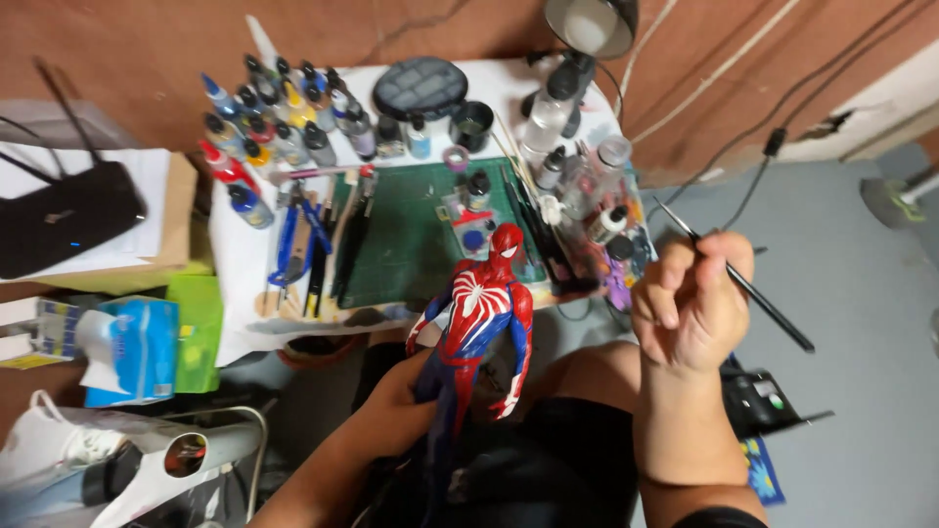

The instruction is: A person uses a fine paintbrush to apply paint to the eyes and mask of a Spider-Man action figure.

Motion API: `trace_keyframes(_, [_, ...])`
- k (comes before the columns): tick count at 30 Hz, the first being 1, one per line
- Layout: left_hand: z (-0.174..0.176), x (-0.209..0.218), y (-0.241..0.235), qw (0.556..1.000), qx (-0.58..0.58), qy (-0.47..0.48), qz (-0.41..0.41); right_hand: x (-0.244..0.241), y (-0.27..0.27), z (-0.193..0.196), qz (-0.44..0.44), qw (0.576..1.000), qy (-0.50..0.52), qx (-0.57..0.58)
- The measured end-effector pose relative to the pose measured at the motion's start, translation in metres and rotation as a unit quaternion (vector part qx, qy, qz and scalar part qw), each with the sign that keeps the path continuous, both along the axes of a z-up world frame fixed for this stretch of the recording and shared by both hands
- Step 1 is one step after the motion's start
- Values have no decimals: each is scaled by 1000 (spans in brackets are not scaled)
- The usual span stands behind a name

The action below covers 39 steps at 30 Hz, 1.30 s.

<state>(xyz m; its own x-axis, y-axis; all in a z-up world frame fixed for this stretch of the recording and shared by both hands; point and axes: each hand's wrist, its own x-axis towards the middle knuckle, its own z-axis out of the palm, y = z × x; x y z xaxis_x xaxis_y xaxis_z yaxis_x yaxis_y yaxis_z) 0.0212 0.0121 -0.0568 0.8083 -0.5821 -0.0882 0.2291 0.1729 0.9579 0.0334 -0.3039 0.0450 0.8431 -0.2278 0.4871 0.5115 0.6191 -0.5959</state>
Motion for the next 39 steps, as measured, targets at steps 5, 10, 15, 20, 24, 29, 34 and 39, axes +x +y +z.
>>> trace_keyframes(5, [12,17,-8,995,14,-90,51,-1,13,-5,-142,974,-52,-166])
trace_keyframes(10, [2,16,-35,984,-111,-21,141,9,30,-28,-209,934,-157,-243])
trace_keyframes(15, [28,13,-47,976,22,-6,217,1,44,-25,-171,919,-23,-354])
trace_keyframes(20, [15,15,-51,960,120,-94,233,0,57,-18,-170,909,20,-380])
trace_keyframes(24, [8,18,-52,946,131,-170,244,-4,66,-19,-144,923,67,-351])
trace_keyframes(29, [5,20,-60,930,134,-147,309,-16,62,-56,-181,934,27,-306])
trace_keyframes(34, [22,20,-68,915,143,-129,354,-53,83,-92,-117,915,53,-382])
trace_keyframes(39, [19,21,-85,905,147,-159,365,-58,88,-106,-178,897,113,-388])
